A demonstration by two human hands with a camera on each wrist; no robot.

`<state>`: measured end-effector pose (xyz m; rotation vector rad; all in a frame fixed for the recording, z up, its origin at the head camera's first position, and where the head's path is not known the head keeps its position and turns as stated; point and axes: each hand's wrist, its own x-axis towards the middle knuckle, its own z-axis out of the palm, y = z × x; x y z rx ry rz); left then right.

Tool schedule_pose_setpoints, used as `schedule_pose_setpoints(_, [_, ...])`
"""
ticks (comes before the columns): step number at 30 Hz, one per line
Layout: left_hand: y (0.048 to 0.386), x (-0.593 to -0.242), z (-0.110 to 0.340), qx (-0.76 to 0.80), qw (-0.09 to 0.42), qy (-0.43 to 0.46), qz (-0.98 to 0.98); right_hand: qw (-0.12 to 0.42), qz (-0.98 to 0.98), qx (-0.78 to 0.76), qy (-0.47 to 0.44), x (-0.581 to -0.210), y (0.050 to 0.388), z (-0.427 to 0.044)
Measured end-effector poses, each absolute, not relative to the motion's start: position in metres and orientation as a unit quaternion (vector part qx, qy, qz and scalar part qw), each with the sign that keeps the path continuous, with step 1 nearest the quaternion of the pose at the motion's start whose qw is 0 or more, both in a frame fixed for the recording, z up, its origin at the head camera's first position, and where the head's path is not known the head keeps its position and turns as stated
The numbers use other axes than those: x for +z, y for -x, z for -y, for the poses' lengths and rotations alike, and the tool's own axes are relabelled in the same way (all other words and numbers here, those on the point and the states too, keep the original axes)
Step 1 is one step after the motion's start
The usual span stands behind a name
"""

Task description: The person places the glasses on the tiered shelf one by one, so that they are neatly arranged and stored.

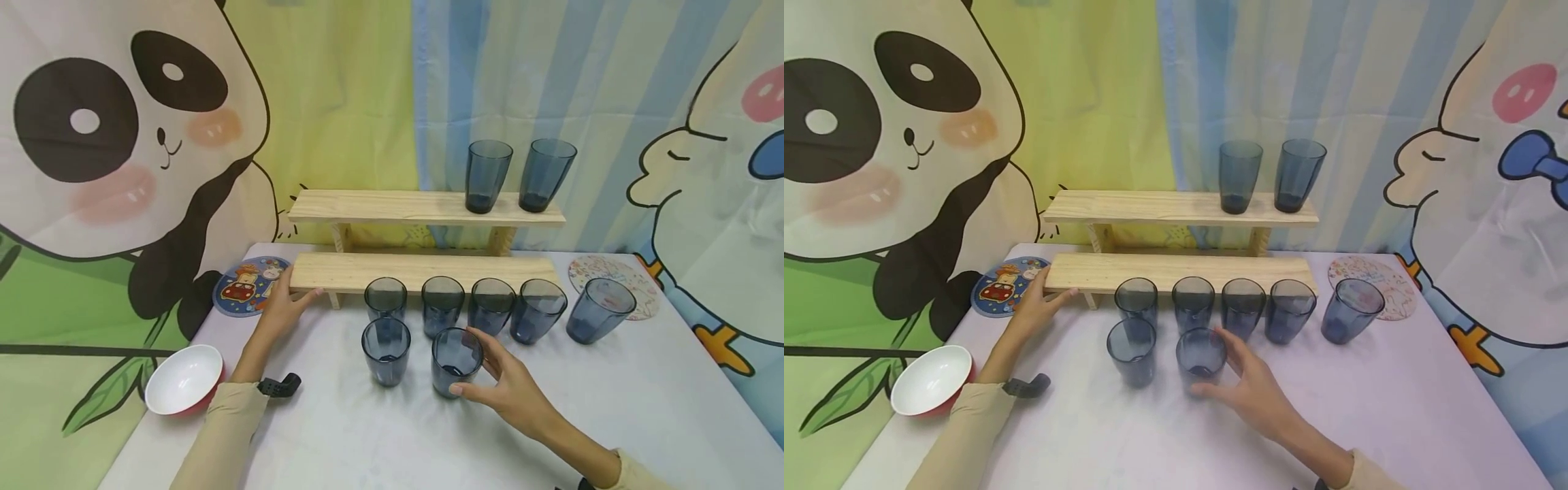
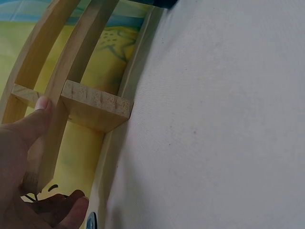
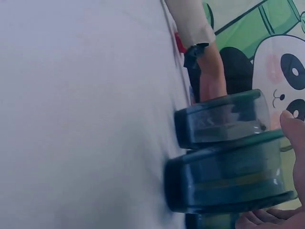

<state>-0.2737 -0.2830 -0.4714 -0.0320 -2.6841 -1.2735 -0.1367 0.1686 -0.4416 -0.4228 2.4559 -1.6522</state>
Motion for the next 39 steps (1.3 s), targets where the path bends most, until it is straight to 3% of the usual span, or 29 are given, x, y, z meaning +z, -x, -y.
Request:
schedule_pose_setpoints(13, [0.271, -0.469, 0.283, -0.422, 0.076, 0.000, 0.903, 0.032, -0.805, -0.571, 0.157, -0.457, 0.139, -0.160])
schedule_pose_setpoints(25, [0.272, -0.471, 0.281, -0.432, 0.079, 0.004, 0.899, 0.035, -0.808, -0.569, 0.150, -0.451, 0.139, -0.159])
schedule_pose_setpoints(32, [0.271, -0.472, 0.281, -0.427, 0.072, -0.004, 0.901, 0.039, -0.810, -0.557, 0.179, -0.433, 0.136, -0.161])
schedule_pose_setpoints(39, [0.271, -0.472, 0.281, -0.434, 0.068, -0.001, 0.898, 0.064, -0.812, -0.545, 0.199, -0.385, 0.138, -0.165])
